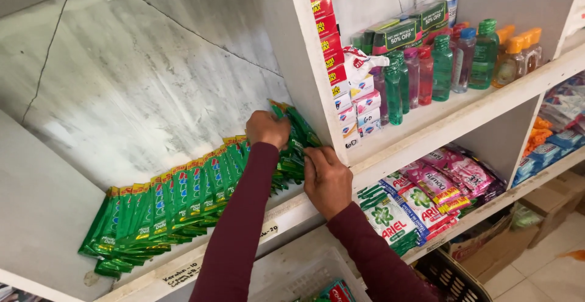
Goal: The person repeatedly picks up green sachets from a white plastic basket and places them onto a shelf, arranging them in neat rows. The person also handles other items in the basket, including red and yellow packets, before returning to the green sachets.
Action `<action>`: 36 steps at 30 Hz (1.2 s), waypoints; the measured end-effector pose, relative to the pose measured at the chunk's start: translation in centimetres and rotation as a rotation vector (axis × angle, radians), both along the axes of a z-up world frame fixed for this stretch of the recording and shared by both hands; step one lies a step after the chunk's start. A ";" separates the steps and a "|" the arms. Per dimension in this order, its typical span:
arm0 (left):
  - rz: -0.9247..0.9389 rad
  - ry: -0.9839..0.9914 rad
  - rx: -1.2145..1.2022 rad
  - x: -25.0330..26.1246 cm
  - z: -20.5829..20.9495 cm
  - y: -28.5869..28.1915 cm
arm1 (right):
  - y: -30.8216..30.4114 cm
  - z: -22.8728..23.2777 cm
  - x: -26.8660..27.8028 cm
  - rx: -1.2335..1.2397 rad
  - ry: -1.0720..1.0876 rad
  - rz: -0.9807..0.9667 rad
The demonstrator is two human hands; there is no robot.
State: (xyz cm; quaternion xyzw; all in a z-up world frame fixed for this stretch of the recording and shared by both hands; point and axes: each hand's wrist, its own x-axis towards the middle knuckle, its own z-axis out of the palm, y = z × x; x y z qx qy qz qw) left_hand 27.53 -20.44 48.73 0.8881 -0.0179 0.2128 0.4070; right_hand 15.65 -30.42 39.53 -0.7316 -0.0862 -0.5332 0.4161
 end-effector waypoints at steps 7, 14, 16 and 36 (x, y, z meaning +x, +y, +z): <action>-0.025 0.116 -0.096 1.2 0.6 0.3 | 0.1 0.0 -0.1 0.011 -0.061 -0.012; -0.054 0.142 -0.150 0.7 1.5 0.2 | 0.1 -0.6 0.2 0.015 -0.085 -0.023; -0.058 0.160 -0.156 0.5 1.8 0.2 | 0.2 -0.5 0.1 0.013 -0.090 -0.024; -0.019 0.316 0.122 2.7 5.3 -2.7 | 0.0 0.0 -0.4 -0.013 -0.076 -0.022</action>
